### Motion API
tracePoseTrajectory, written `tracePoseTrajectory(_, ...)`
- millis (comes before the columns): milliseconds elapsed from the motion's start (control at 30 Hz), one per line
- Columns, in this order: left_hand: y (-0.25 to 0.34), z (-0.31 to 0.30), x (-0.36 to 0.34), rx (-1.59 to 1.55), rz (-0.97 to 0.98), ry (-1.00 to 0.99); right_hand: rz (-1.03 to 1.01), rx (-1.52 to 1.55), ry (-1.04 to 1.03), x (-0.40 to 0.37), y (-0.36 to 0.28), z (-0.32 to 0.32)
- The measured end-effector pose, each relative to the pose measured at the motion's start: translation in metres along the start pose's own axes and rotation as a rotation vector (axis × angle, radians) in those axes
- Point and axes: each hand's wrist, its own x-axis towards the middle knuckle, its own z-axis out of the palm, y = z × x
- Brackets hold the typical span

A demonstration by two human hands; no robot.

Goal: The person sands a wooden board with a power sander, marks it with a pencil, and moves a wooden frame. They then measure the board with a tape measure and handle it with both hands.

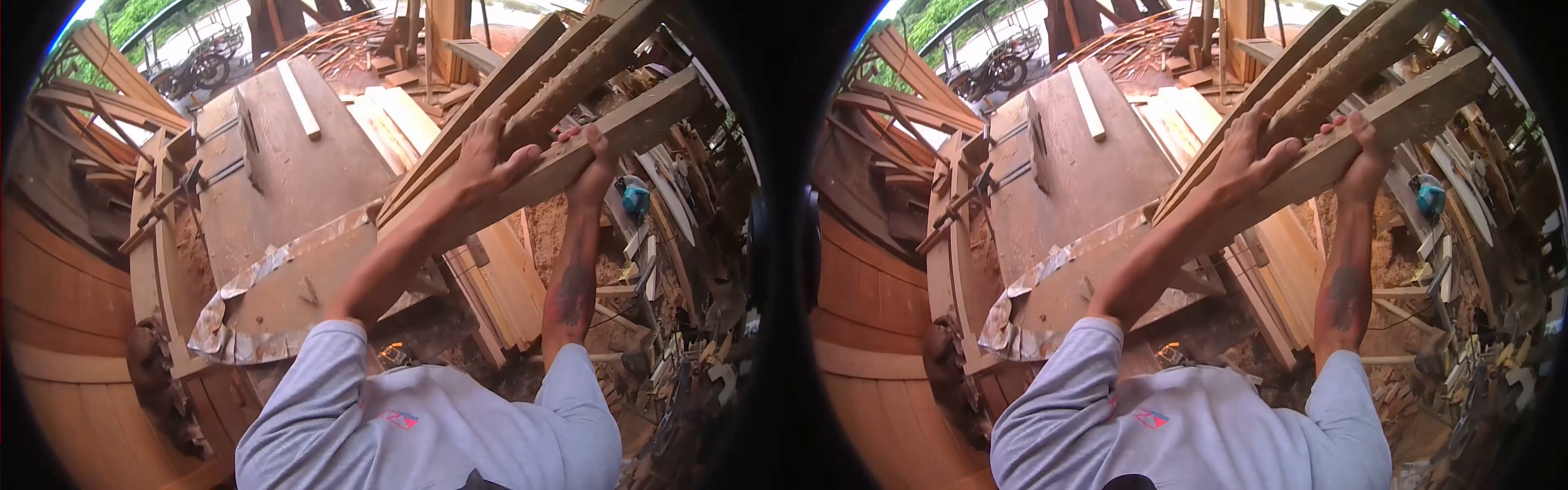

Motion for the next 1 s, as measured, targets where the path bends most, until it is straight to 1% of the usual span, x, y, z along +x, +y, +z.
tracePoseTrajectory(67,0.003,-0.015,-0.006,0.029,0.035,0.000,0.020,0.006,-0.050,0.001,-0.004,0.018)
tracePoseTrajectory(100,0.006,-0.023,-0.009,0.029,0.017,0.015,-0.042,0.009,-0.069,-0.005,-0.007,0.033)
tracePoseTrajectory(133,0.010,-0.035,-0.011,0.084,0.093,0.076,-0.107,0.012,-0.085,-0.010,-0.012,0.049)
tracePoseTrajectory(167,0.010,-0.048,-0.015,0.146,0.164,0.141,-0.131,-0.017,-0.137,-0.015,-0.013,0.069)
tracePoseTrajectory(200,-0.001,-0.056,-0.014,0.196,0.252,0.180,-0.168,-0.040,-0.179,-0.019,-0.015,0.090)
tracePoseTrajectory(233,-0.001,-0.071,-0.015,0.263,0.292,0.182,-0.178,-0.026,-0.226,-0.025,-0.018,0.109)
tracePoseTrajectory(267,0.004,-0.089,-0.019,0.332,0.333,0.181,-0.165,-0.117,-0.234,-0.033,-0.020,0.125)
tracePoseTrajectory(333,0.034,-0.124,-0.028,0.233,0.305,0.247,-0.245,-0.181,-0.380,-0.047,-0.020,0.159)
tracePoseTrajectory(367,0.052,-0.146,-0.027,0.253,0.290,0.246,-0.310,-0.208,-0.446,-0.046,-0.013,0.172)
tracePoseTrajectory(400,0.074,-0.172,-0.023,0.010,0.277,0.240,-0.179,-0.294,-0.448,-0.057,-0.013,0.189)
tracePoseTrajectory(433,0.104,-0.200,-0.019,-0.232,0.261,0.241,-0.216,-0.334,-0.620,-0.060,-0.010,0.202)
tracePoseTrajectory(467,0.156,-0.234,-0.016,-0.921,0.087,0.263,-0.280,-0.155,-0.641,-0.066,-0.001,0.220)
tracePoseTrajectory(500,0.152,-0.251,-0.004,-0.276,0.182,0.257,-0.191,-0.090,-0.743,-0.081,-0.002,0.234)
tracePoseTrajectory(533,0.163,-0.285,-0.006,-0.478,0.415,-0.186,-0.104,-0.024,-0.843,-0.094,-0.005,0.246)
tracePoseTrajectory(567,0.175,-0.290,-0.023,-0.452,0.403,-0.175,-0.066,-0.089,-0.952,-0.104,-0.006,0.256)
tracePoseTrajectory(600,0.186,-0.293,-0.042,-0.311,0.317,0.150,-0.037,-0.153,-1.060,-0.111,-0.006,0.267)
tracePoseTrajectory(633,0.197,-0.294,-0.063,-0.163,0.232,0.469,-0.587,-0.137,-0.906,-0.120,0.036,0.283)
tracePoseTrajectory(667,0.201,-0.301,-0.079,-0.011,0.148,0.786,-0.285,-0.337,-1.070,-0.134,0.030,0.286)
tracePoseTrajectory(733,0.160,-0.380,-0.161,-1.034,0.320,-0.129,-0.409,-0.380,-1.285,-0.170,0.046,0.306)
tracePoseTrajectory(767,0.150,-0.378,-0.191,-0.639,0.261,0.498,-0.342,-0.361,-1.397,-0.197,0.063,0.314)
tracePoseTrajectory(800,0.147,-0.373,-0.224,-0.182,0.187,1.082,-0.283,-0.338,-1.511,-0.225,0.083,0.321)
tracePoseTrajectory(833,0.136,-0.371,-0.258,-0.159,0.195,1.107,-0.314,-0.382,-1.563,-0.249,0.094,0.320)
tracePoseTrajectory(867,0.121,-0.369,-0.295,-0.403,0.271,1.016,-0.351,-0.425,-1.614,-0.272,0.102,0.317)
tracePoseTrajectory(933,0.095,-0.362,-0.364,-0.883,0.422,0.793,-0.351,-0.518,-1.705,-0.308,0.115,0.307)
tracePoseTrajectory(967,0.080,-0.353,-0.390,-0.938,0.430,0.828,-0.310,-0.554,-1.773,-0.324,0.122,0.302)
tracePoseTrajectory(1000,0.068,-0.343,-0.414,-0.938,0.401,0.920,-0.271,-0.599,-1.836,-0.338,0.131,0.296)
